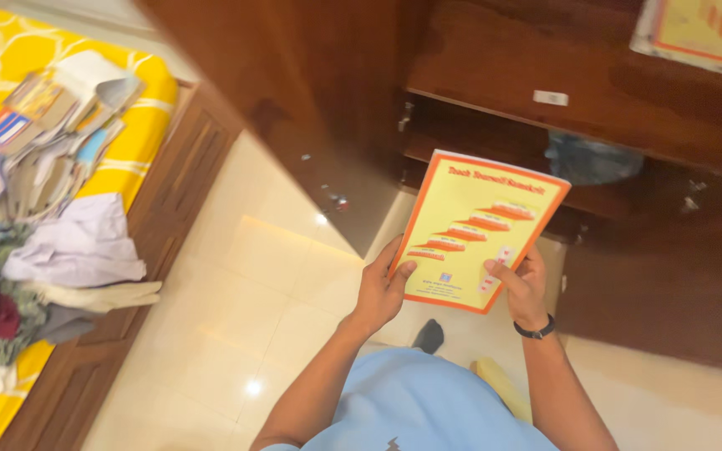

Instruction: The person repeatedly takes books from a wooden wardrobe and places them on a bed. The person handles each book individually, walking back and forth between the wardrobe and the bed throughout the episode.

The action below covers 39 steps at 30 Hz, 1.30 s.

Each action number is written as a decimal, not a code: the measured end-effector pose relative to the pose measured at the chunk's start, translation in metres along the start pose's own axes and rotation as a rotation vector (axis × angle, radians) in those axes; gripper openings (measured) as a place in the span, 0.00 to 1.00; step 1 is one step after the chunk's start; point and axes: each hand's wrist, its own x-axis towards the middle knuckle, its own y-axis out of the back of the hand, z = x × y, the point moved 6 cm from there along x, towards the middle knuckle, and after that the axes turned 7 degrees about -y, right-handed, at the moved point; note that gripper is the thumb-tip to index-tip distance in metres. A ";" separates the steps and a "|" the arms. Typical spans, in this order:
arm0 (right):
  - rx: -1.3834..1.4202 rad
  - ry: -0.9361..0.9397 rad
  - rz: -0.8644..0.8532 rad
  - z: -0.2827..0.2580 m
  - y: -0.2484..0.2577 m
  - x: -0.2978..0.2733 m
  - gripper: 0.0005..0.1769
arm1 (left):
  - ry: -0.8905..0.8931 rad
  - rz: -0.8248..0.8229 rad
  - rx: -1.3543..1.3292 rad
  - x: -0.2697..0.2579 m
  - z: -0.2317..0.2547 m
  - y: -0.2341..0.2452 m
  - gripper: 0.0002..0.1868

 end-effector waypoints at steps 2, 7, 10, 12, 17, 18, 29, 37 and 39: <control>-0.007 0.001 -0.075 0.004 -0.023 0.000 0.23 | -0.025 0.035 -0.070 -0.011 -0.001 0.024 0.22; -0.046 0.076 -0.212 0.026 -0.095 0.000 0.21 | -0.069 0.111 -0.049 -0.041 -0.004 0.107 0.20; -0.103 0.104 -0.259 0.052 -0.153 -0.007 0.20 | -0.045 0.188 -0.075 -0.070 -0.012 0.169 0.20; -0.083 0.096 -0.324 0.069 -0.196 -0.010 0.18 | -0.083 0.268 -0.053 -0.093 -0.013 0.213 0.20; -0.070 -0.089 -0.574 0.126 -0.310 -0.017 0.16 | -0.025 0.547 -0.156 -0.138 -0.037 0.314 0.23; -0.113 -0.126 -0.585 0.135 -0.331 -0.017 0.19 | -0.047 0.598 -0.171 -0.142 -0.040 0.332 0.23; -0.469 -0.578 -0.687 0.204 -0.498 -0.009 0.22 | 0.202 0.809 -0.121 -0.201 -0.078 0.439 0.26; -0.425 -0.644 -0.903 0.232 -0.607 0.060 0.21 | 0.267 0.966 -0.076 -0.173 -0.082 0.512 0.28; -0.401 -0.689 -0.934 0.238 -0.639 0.085 0.20 | 0.305 1.007 -0.090 -0.152 -0.083 0.541 0.30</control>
